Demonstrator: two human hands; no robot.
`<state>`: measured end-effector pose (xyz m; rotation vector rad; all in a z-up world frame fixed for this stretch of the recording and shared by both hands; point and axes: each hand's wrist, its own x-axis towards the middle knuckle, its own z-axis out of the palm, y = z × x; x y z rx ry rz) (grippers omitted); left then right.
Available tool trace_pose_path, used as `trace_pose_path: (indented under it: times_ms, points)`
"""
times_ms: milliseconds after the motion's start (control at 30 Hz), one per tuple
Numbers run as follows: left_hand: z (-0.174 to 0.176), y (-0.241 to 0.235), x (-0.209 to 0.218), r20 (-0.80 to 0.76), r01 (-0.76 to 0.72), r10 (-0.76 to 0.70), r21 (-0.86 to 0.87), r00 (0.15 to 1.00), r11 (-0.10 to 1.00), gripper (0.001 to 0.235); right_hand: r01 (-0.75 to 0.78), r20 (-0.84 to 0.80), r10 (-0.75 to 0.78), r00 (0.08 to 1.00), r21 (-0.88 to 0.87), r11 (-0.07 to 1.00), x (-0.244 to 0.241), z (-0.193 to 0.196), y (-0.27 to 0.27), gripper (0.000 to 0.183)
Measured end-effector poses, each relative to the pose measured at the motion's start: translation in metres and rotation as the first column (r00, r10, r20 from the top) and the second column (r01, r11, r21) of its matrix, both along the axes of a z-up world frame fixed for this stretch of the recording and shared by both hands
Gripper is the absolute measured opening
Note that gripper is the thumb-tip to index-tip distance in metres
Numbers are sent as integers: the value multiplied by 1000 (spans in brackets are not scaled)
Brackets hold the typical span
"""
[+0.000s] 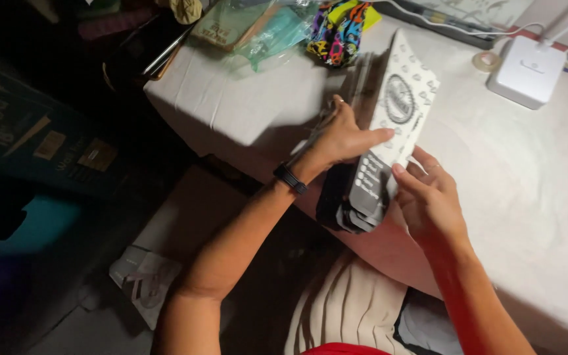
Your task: Folding and stacking paper shawarma wraps at a workspace.
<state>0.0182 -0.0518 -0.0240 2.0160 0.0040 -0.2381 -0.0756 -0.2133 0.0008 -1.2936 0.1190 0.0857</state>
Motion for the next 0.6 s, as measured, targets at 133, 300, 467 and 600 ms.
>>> trace_pose_path:
  times_ms: [133,300,467,600]
  points:
    - [-7,10,11,42,72,-70,-41,997,997,142,49,-25,-46,999,145,988,22,-69,-20,72]
    - [-1,13,5,-268,-149,117,-106,956,983,141,31,-111,-13,994,162,986,6,-17,5,64]
    - [8,17,-16,-153,-328,306,-149,940,933,80,-96,-38,105,994,196,976,-7,-15,-11,78]
    - [11,53,-10,-163,-433,402,-291,901,853,84,-160,40,160,986,-17,987,-16,10,-28,66]
